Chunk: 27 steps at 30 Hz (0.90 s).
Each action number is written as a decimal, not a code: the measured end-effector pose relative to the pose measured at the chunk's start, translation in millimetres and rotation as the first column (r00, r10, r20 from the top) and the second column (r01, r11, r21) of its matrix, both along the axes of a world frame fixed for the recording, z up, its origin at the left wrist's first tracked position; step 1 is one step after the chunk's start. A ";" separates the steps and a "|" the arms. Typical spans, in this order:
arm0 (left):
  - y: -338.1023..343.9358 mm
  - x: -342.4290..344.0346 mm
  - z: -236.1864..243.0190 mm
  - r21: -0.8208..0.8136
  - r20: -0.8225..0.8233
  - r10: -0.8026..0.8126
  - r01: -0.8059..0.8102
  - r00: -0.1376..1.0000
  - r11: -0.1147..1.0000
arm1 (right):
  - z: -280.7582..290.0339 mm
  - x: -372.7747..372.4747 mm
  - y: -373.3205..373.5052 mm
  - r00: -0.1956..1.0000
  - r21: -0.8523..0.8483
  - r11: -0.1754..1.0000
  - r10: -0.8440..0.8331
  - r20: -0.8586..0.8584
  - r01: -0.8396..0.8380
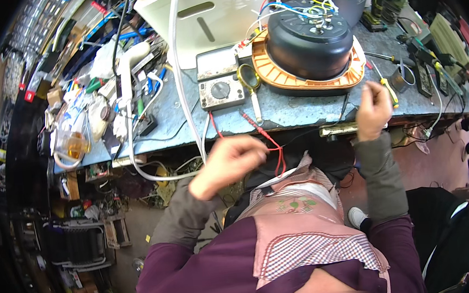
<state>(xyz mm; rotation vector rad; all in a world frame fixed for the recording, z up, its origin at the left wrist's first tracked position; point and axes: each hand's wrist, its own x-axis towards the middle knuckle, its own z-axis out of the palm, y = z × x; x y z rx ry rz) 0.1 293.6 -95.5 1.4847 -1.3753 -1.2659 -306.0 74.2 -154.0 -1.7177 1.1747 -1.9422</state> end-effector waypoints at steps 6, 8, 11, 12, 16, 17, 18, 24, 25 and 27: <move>-131.7 65.3 31.4 -0.745 0.486 0.597 -0.055 0.638 0.665 | 44.4 130.1 90.7 0.692 0.142 0.898 0.415 -0.591 -0.416; -172.1 75.3 17.0 -0.768 0.558 0.635 0.043 0.533 0.639 | 42.6 159.5 91.1 0.602 0.233 0.929 0.365 -0.710 -0.289; -196.9 83.7 17.6 -0.650 0.703 0.545 0.101 0.456 0.753 | 36.6 176.5 83.5 0.604 0.228 0.938 0.343 -0.720 -0.260; -198.5 86.9 19.9 -0.681 0.606 0.552 0.016 0.572 0.732 | 37.0 176.4 84.7 0.601 0.245 0.937 0.347 -0.720 -0.248; -184.8 87.5 51.6 -0.566 -0.167 0.298 -0.339 0.940 0.752 | 70.6 138.3 87.7 0.731 0.110 0.939 0.324 -0.601 -0.327; -182.3 80.4 68.0 -0.462 -0.330 0.257 -0.393 0.908 0.795 | 77.9 126.3 84.0 0.728 0.113 0.925 0.356 -0.586 -0.362; -178.8 75.2 85.2 -0.355 -0.485 0.232 -0.432 0.843 0.829 | 87.9 115.4 80.0 0.722 0.110 0.908 0.391 -0.570 -0.405; -197.6 65.8 112.6 -0.383 -0.597 0.099 -0.392 0.796 0.837 | 155.9 83.0 34.3 0.778 -0.191 0.844 0.342 -0.527 -0.501; -200.7 60.4 117.0 -0.386 -0.600 0.083 -0.378 0.796 0.842 | 168.8 81.5 25.0 0.808 -0.329 0.828 0.229 -0.543 -0.455; -206.9 55.9 125.0 -0.373 -0.614 0.059 -0.355 0.787 0.858 | 191.2 81.3 1.3 0.852 -0.549 0.736 0.070 -0.519 -0.395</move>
